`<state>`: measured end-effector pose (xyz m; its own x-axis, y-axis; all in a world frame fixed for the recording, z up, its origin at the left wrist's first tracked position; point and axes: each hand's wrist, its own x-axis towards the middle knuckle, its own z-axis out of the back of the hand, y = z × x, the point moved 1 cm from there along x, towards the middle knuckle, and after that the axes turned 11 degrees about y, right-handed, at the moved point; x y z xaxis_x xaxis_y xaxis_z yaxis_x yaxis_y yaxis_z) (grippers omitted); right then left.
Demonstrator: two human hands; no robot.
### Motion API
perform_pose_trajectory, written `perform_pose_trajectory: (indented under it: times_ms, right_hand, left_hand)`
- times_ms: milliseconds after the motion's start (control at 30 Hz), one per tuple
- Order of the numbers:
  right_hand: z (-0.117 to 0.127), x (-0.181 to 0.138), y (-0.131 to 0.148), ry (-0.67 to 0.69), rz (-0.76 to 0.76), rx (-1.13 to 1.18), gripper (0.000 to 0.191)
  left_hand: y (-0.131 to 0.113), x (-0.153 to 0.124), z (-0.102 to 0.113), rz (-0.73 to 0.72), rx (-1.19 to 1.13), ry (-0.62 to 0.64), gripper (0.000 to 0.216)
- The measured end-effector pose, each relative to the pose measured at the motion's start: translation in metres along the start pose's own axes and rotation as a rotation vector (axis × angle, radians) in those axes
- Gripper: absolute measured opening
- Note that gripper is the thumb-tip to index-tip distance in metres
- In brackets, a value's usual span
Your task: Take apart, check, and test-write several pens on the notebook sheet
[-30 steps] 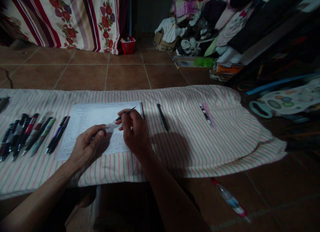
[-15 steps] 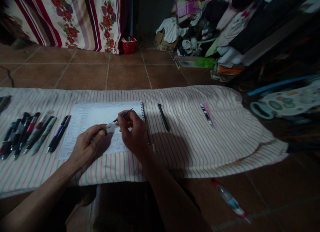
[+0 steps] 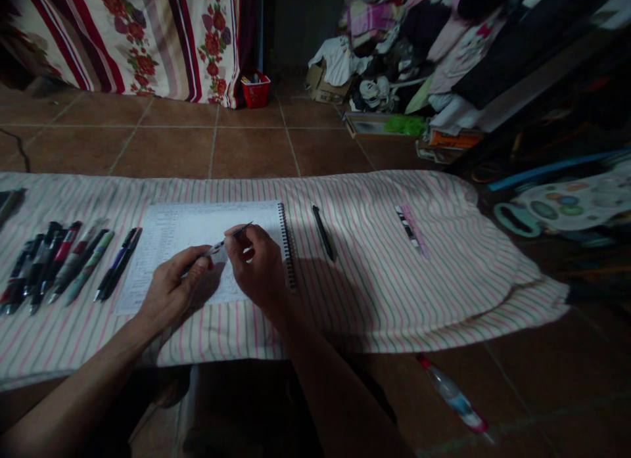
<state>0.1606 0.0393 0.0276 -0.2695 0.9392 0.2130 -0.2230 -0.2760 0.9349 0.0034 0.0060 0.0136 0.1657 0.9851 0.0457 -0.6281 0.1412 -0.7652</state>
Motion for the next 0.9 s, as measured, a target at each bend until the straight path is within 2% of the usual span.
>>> perform_pose_trajectory:
  times_ms: [300,500,700,900]
  right_hand:
    - [-0.009,0.0,-0.003,0.068,-0.076,0.204,0.018]
    - [-0.012,0.002,-0.007,0.038,-0.118,0.328,0.023]
    - [-0.003,0.004,-0.011,-0.032,-0.114,0.226,0.023]
    - [0.022,0.01,-0.026,-0.169,-0.086,-0.059,0.02]
  left_hand:
    - [-0.001,0.0,0.0,0.022,-0.016,-0.002,0.037]
    - [-0.001,0.001,0.0,0.054,-0.05,0.0,0.037]
    - [0.0,0.001,0.002,0.105,0.004,-0.008,0.039]
    - [0.002,0.0,0.005,0.149,0.141,-0.047,0.044]
